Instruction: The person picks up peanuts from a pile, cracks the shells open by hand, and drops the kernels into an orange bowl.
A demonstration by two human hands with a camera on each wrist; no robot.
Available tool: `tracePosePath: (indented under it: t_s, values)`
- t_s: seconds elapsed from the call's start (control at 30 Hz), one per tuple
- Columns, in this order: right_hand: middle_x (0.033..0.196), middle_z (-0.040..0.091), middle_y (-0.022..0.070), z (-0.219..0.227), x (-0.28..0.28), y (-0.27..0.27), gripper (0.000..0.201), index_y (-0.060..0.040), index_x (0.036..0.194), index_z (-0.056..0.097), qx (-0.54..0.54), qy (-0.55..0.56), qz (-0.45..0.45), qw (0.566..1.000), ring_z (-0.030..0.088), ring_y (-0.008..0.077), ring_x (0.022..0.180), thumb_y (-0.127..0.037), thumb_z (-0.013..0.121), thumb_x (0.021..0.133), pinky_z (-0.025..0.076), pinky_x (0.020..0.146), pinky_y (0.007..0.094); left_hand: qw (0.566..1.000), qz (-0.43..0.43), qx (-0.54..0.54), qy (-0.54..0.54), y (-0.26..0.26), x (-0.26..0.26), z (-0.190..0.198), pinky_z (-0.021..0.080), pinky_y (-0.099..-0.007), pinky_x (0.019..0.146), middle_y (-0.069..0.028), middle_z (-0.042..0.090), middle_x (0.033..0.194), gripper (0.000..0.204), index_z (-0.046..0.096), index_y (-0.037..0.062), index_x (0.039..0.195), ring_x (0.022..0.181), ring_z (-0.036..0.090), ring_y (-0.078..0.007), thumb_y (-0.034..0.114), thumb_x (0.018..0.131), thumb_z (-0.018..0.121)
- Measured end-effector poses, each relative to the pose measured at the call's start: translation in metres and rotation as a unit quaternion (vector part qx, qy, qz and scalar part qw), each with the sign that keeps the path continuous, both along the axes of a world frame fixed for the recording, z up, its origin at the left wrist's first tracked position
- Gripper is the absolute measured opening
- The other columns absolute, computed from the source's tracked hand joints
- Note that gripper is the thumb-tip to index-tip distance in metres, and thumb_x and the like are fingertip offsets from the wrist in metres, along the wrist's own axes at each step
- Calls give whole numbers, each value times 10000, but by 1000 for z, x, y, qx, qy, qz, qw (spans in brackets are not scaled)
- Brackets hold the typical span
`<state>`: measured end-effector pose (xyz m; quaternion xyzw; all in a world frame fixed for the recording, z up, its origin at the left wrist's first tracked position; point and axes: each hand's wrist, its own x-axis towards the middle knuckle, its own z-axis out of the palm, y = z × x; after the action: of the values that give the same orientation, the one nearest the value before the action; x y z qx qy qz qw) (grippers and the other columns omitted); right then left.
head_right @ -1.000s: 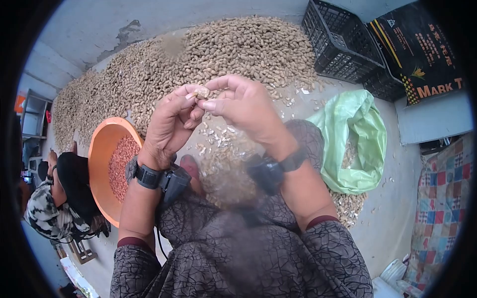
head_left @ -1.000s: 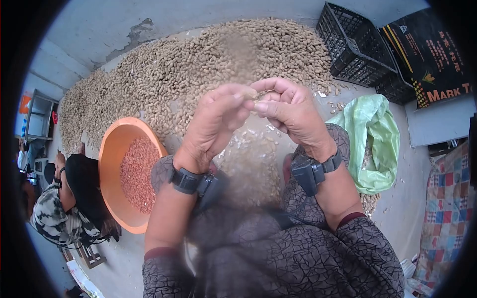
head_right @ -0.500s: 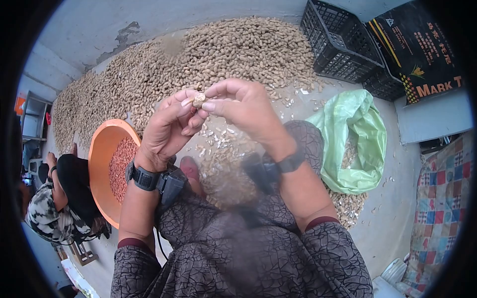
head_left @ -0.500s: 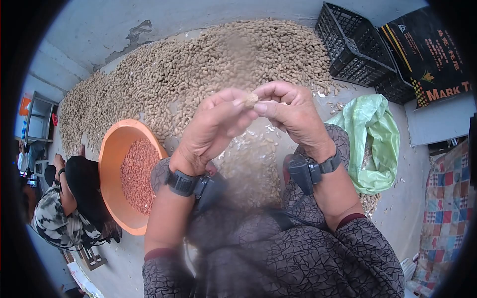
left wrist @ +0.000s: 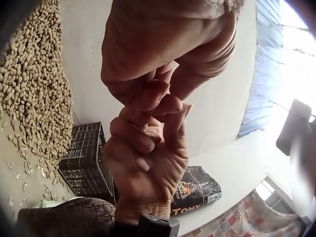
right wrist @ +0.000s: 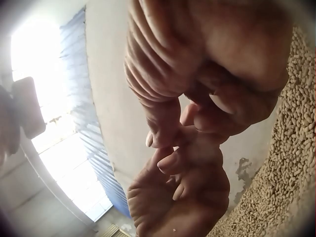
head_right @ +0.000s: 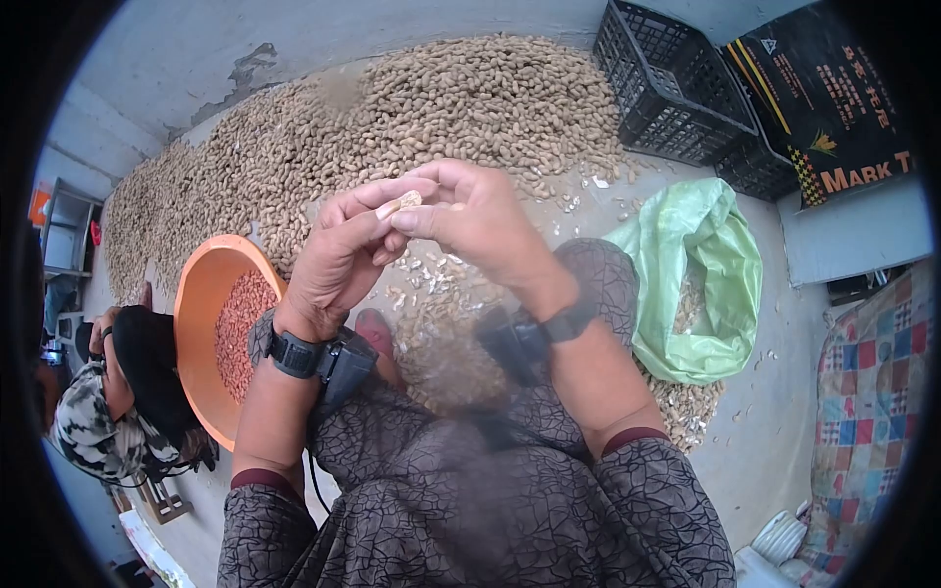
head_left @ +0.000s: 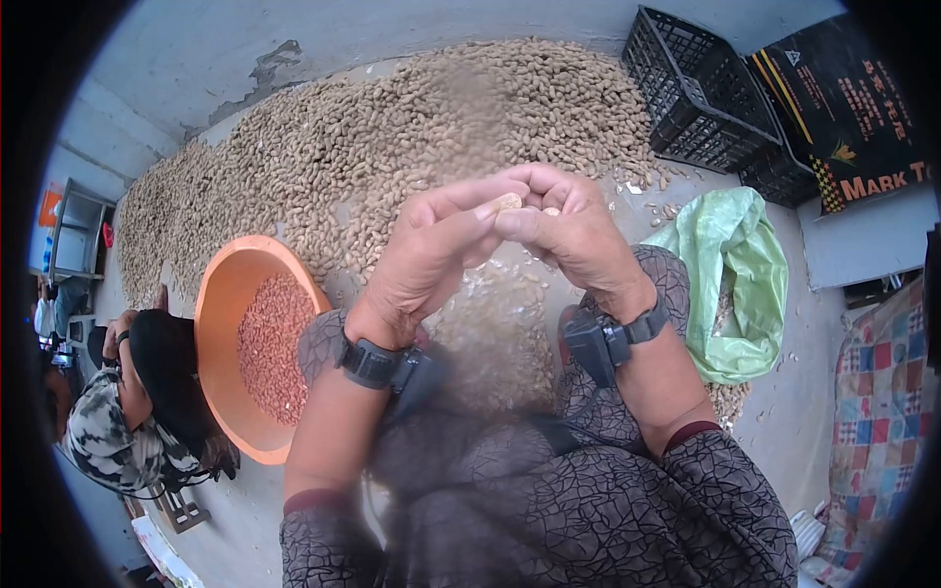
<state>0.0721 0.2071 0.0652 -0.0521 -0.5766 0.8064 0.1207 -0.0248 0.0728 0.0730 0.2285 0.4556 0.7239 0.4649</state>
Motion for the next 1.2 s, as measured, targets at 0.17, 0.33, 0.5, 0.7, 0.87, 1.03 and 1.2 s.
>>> tracePosePath:
  t_s: [0.17,0.33,0.5,0.7,0.87,1.03,1.2]
  values:
    - [864,644,73,2,3,2,317,57,1028,566,-1,-25,5,1000,615,82,716,-99,681,778,447,566,171,998,-46,3,52,-2,1,-4,308,-154,568,44,526,771,329,586,-37,1108,637,387,-17,184,869,539]
    - [846,638,69,-1,4,3,306,33,1024,578,22,-33,14,999,603,80,728,-104,683,772,460,575,180,997,-31,-29,72,-3,5,-5,326,-152,575,47,519,770,320,575,-11,1148,630,395,-16,152,881,507]
    - [825,635,79,-3,2,0,275,33,1003,588,52,-28,0,998,604,100,728,-87,670,770,488,617,205,990,-2,-81,116,-1,10,0,374,-163,615,39,525,783,339,557,17,1191,661,428,-21,87,868,483]
    - [791,632,75,2,5,0,234,44,967,604,-22,-14,19,999,597,105,689,-79,649,774,488,599,212,974,-46,-24,219,-7,12,4,435,-226,745,-15,571,878,360,533,-7,1205,835,523,-81,59,853,490]
    - [761,627,64,-7,1,-1,205,46,924,624,0,-23,-5,1000,559,80,623,-81,655,766,441,530,187,963,2,5,270,-2,18,-6,441,-232,769,-38,602,919,259,576,-23,1087,867,539,-86,76,854,526]
    - [739,627,64,-11,-3,-5,174,49,886,634,-46,-9,-38,998,548,69,612,-83,659,775,423,511,176,951,0,-37,306,-2,13,-6,392,-198,619,-2,585,827,259,600,-11,1085,689,457,-47,129,875,543]
    - [745,630,83,-11,-5,-5,160,61,872,630,-69,-14,-38,997,557,79,600,-70,649,783,431,500,179,956,-7,-60,287,-1,9,-8,356,-198,571,11,551,774,253,605,-7,1079,646,418,-39,136,885,529]
